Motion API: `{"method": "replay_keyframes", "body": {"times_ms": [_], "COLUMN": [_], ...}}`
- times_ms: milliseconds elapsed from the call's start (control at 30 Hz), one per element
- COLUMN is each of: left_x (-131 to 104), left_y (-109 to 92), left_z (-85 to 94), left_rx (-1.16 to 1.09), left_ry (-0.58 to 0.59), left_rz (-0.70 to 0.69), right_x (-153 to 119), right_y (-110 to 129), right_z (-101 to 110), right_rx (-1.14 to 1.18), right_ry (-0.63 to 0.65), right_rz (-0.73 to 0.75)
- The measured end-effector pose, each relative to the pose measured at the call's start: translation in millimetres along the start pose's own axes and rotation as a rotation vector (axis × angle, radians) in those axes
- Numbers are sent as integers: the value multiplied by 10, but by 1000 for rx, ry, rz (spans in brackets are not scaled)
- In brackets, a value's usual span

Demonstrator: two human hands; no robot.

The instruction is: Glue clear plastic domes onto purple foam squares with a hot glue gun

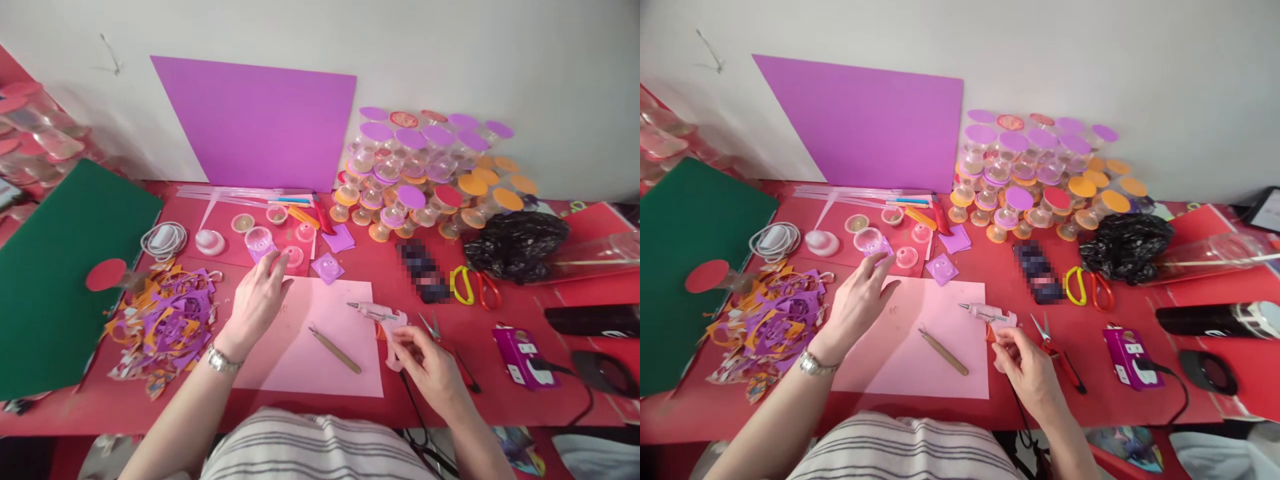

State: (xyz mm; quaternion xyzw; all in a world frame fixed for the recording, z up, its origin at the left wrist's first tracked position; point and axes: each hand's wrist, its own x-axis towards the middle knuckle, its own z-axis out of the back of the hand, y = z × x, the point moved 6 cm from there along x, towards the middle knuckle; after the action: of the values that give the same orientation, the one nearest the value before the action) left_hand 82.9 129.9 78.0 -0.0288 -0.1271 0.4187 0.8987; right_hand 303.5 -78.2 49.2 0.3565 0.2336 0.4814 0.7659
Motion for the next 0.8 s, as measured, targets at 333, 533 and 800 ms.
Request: {"method": "replay_keyframes", "body": {"times_ms": [333, 533, 800], "left_x": [-387, -515, -526], "left_y": [160, 116, 202], "left_z": [-129, -205, -168], "left_rx": [-36, -74, -16], "left_ry": [-35, 109, 242], "left_rz": [-9, -37, -1], "right_x": [-57, -140, -183], "right_y": [75, -54, -227], "right_z": [-133, -109, -214], "right_rx": [-202, -309, -368], "right_ry": [-77, -138, -95], "right_rz": [200, 292, 278]}}
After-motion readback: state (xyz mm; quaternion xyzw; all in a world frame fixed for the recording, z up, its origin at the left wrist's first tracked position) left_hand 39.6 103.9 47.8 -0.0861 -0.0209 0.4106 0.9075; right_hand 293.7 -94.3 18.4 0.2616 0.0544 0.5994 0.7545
